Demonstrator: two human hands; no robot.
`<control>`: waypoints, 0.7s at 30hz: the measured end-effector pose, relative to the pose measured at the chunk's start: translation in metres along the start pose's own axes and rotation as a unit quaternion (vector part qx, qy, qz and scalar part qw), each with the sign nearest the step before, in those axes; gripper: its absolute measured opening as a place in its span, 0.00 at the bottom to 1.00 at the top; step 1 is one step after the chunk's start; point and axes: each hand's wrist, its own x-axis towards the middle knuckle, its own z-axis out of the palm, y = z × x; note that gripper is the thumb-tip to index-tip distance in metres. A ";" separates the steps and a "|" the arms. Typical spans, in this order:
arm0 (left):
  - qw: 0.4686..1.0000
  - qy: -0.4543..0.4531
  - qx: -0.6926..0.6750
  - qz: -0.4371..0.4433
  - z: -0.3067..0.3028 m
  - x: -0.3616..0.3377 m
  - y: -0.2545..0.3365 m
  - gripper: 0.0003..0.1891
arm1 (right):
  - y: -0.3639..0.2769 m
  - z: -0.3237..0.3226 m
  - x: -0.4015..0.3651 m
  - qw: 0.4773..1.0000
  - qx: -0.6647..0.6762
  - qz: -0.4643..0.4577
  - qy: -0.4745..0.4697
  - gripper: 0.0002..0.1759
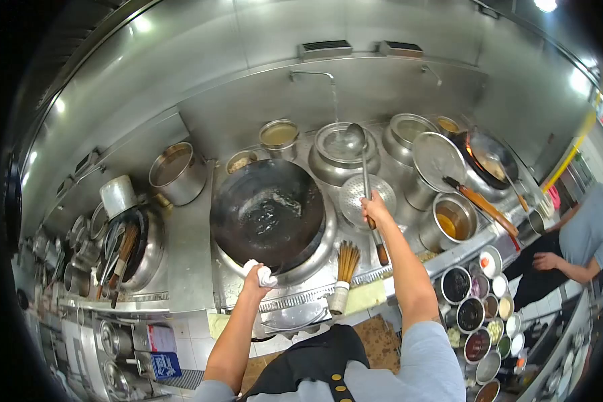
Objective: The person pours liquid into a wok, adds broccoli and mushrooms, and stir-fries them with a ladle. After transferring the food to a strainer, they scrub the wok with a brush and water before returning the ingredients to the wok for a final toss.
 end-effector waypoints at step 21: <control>0.992 -0.039 -0.016 0.120 -0.016 -0.007 0.001 0.11 | -0.046 0.069 -0.134 0.797 0.540 0.163 -0.217 0.15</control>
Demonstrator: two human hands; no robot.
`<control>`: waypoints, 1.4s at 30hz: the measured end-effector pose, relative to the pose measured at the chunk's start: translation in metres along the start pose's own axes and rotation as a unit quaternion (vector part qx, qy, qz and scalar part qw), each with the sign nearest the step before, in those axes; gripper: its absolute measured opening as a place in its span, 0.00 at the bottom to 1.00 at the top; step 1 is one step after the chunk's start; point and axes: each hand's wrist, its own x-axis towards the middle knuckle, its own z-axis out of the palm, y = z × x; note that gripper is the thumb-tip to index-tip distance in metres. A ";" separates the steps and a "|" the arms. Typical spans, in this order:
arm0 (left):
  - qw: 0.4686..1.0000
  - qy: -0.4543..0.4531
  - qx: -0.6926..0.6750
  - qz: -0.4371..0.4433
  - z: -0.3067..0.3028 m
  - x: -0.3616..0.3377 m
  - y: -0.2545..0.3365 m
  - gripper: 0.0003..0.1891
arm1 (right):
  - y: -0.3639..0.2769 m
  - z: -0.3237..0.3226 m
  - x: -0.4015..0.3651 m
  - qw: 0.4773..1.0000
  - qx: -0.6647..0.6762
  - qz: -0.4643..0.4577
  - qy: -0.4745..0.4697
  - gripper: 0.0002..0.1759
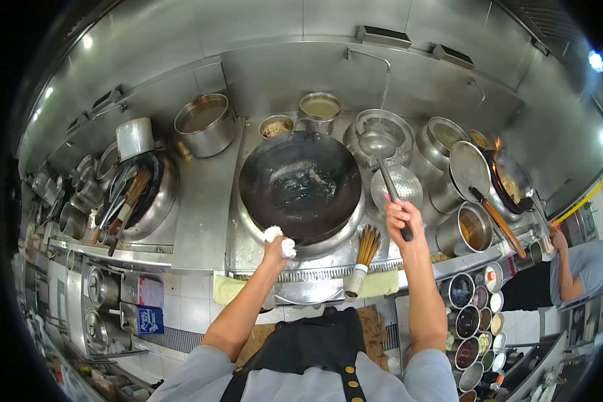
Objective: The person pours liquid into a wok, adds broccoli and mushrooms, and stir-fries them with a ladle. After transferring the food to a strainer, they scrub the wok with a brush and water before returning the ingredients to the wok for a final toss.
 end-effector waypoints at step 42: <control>0.975 0.082 0.195 -0.072 -0.391 -0.361 -0.236 0.17 | -0.126 -0.202 0.042 0.810 -0.495 -0.209 0.234 0.40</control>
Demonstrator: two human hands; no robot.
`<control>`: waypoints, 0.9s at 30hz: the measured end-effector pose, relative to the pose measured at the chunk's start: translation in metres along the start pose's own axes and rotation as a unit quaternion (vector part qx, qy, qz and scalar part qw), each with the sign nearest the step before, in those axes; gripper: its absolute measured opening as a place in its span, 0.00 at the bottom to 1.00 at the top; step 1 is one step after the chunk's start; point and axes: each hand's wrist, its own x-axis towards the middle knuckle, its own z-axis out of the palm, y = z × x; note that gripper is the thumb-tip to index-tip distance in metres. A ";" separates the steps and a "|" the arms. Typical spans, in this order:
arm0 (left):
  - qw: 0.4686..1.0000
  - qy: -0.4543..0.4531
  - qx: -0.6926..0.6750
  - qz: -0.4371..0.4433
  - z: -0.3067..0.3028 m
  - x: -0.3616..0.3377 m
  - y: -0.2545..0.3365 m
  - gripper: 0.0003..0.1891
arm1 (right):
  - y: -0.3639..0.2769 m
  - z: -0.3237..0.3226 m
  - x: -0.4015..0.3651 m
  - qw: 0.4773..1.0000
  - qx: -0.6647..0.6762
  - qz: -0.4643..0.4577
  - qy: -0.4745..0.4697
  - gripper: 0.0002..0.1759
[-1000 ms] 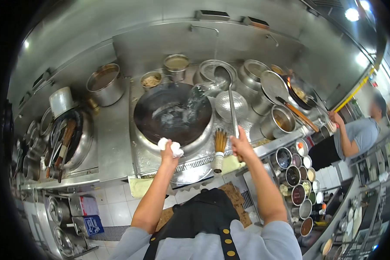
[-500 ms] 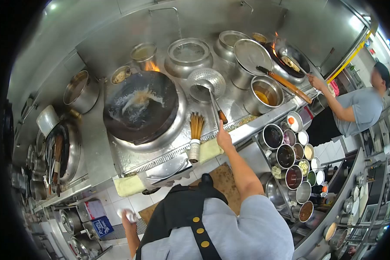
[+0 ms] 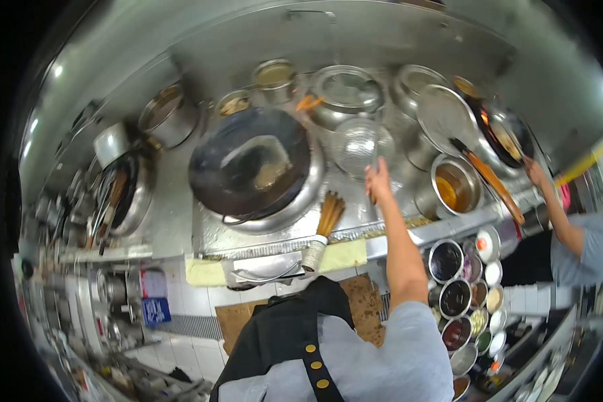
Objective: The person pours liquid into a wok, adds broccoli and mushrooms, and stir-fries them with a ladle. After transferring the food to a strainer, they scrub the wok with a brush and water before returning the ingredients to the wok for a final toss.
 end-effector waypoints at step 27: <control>0.680 0.288 0.559 0.377 0.123 0.167 0.353 0.32 | -0.162 0.114 -0.172 0.836 0.397 0.284 -0.251 0.13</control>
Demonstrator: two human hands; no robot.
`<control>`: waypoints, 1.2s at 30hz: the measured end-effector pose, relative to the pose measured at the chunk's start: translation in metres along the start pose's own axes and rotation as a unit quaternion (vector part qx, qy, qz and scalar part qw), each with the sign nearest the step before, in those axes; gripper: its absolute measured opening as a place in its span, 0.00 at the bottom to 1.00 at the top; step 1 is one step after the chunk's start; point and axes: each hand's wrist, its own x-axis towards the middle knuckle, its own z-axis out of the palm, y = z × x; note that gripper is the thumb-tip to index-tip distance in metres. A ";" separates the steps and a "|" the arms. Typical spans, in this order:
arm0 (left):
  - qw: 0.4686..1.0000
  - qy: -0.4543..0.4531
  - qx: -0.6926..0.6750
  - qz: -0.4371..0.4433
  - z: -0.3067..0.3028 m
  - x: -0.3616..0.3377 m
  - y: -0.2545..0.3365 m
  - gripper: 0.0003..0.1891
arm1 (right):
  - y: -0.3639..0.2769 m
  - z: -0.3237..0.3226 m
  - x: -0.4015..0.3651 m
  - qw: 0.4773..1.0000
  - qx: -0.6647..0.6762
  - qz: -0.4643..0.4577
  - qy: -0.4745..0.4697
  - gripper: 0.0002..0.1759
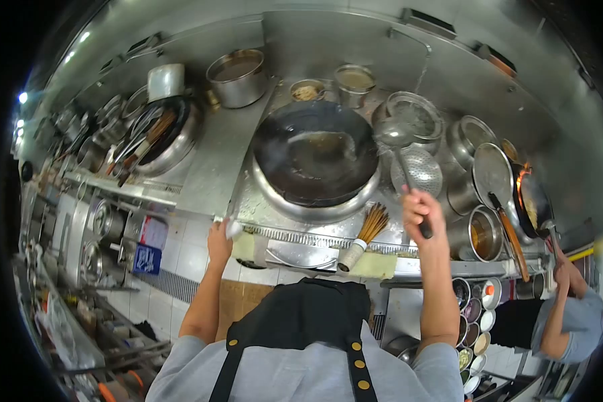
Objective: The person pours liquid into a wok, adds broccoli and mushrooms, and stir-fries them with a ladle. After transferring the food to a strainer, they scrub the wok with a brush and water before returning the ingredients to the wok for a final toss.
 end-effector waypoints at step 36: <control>0.949 -0.140 -0.279 0.043 -0.057 -0.087 0.099 0.23 | 0.092 -0.173 -0.022 0.917 -0.315 -0.123 0.214 0.48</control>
